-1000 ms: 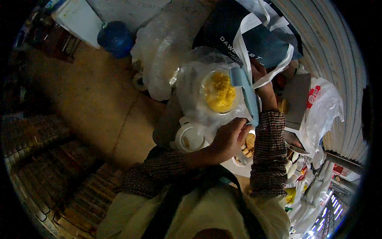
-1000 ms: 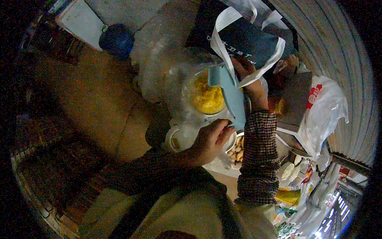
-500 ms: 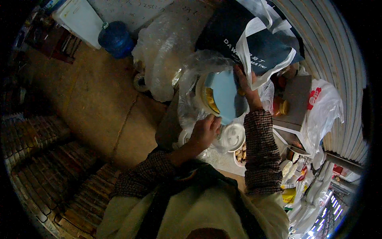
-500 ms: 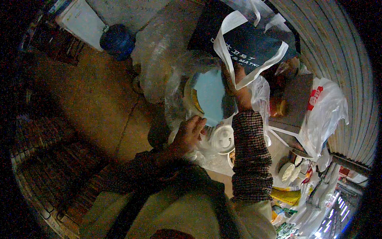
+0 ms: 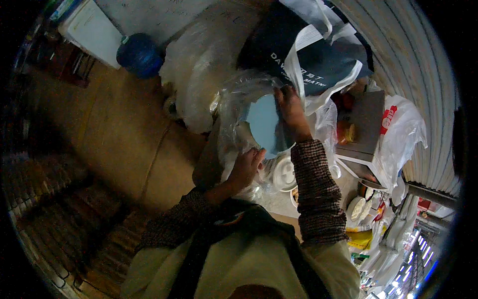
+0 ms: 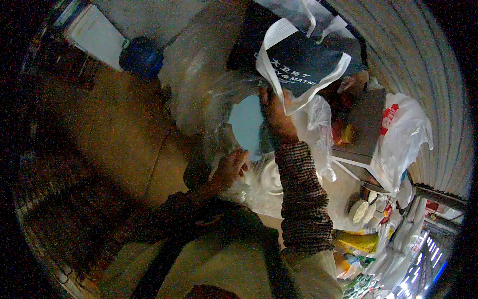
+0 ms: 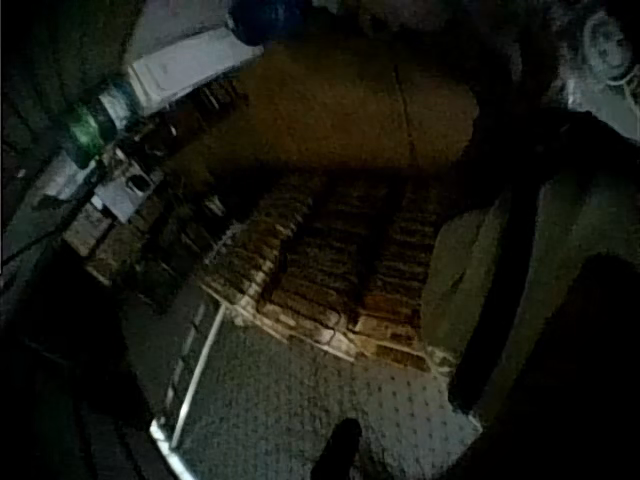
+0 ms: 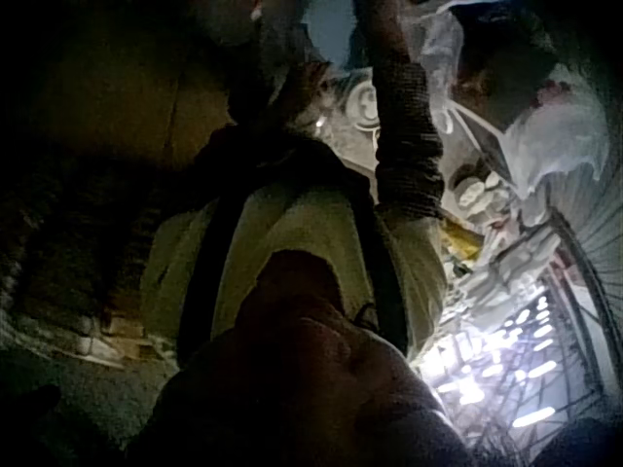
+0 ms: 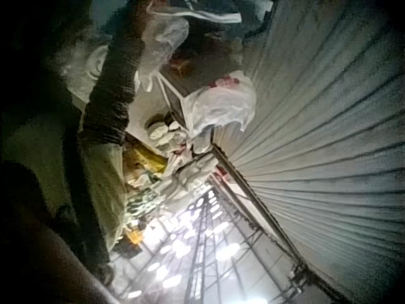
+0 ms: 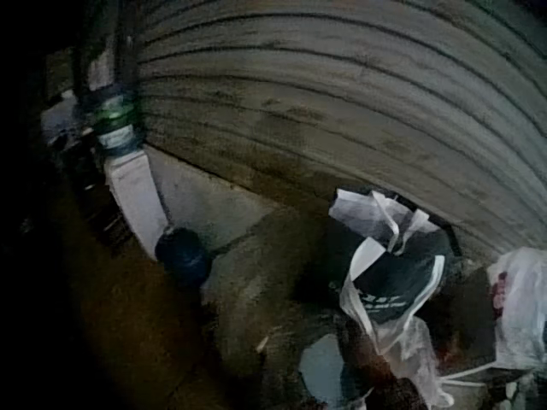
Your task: The person handles several food containers and lids, placing food inside them and securing the lids by hand on a table next to a microwave.
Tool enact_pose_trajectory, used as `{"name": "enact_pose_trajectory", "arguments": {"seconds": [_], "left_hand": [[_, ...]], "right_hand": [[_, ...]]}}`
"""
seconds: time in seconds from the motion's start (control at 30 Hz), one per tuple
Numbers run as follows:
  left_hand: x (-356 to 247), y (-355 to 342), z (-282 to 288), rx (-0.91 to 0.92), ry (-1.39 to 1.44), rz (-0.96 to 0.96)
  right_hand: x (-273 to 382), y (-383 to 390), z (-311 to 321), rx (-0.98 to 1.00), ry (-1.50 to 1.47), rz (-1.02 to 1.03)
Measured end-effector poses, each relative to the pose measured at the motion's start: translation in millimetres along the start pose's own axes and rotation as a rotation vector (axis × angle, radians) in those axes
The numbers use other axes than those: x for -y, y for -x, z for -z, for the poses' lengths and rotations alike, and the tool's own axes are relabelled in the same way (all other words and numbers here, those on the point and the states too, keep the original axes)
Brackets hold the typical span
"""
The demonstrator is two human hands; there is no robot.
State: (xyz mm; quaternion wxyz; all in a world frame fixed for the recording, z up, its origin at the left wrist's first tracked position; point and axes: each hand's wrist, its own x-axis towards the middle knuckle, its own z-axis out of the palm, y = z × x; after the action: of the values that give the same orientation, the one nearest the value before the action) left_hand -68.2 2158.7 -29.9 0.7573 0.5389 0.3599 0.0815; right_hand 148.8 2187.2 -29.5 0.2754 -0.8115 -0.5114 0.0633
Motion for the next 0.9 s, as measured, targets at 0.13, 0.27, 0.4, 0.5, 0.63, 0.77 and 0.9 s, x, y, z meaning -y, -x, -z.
{"name": "enact_pose_trajectory", "arguments": {"seconds": [0.13,0.27,0.4,0.5,0.63,0.77,0.9], "left_hand": [[-9,-2,1,0.029,0.053,0.134],[11,-11,5,-0.029,0.200,0.024],[15,-21,13,0.008,0.185,0.100],[5,-19,13,0.022,0.259,0.176],[-14,1,23,0.020,0.234,0.009],[-6,-5,38,-0.103,-0.243,-0.250],[19,-16,52,-0.071,-0.463,-0.258]], "right_hand": [[-24,0,-3,0.040,-0.084,-0.008],[4,-7,12,0.113,-0.063,0.047],[-15,9,19,-0.151,-0.175,0.197],[-4,18,41,0.012,-0.299,-0.102],[4,60,54,-0.290,-0.591,-0.508],[-5,122,41,-0.366,-0.610,-0.535],[18,144,40,-0.244,-0.865,-0.685]]}}
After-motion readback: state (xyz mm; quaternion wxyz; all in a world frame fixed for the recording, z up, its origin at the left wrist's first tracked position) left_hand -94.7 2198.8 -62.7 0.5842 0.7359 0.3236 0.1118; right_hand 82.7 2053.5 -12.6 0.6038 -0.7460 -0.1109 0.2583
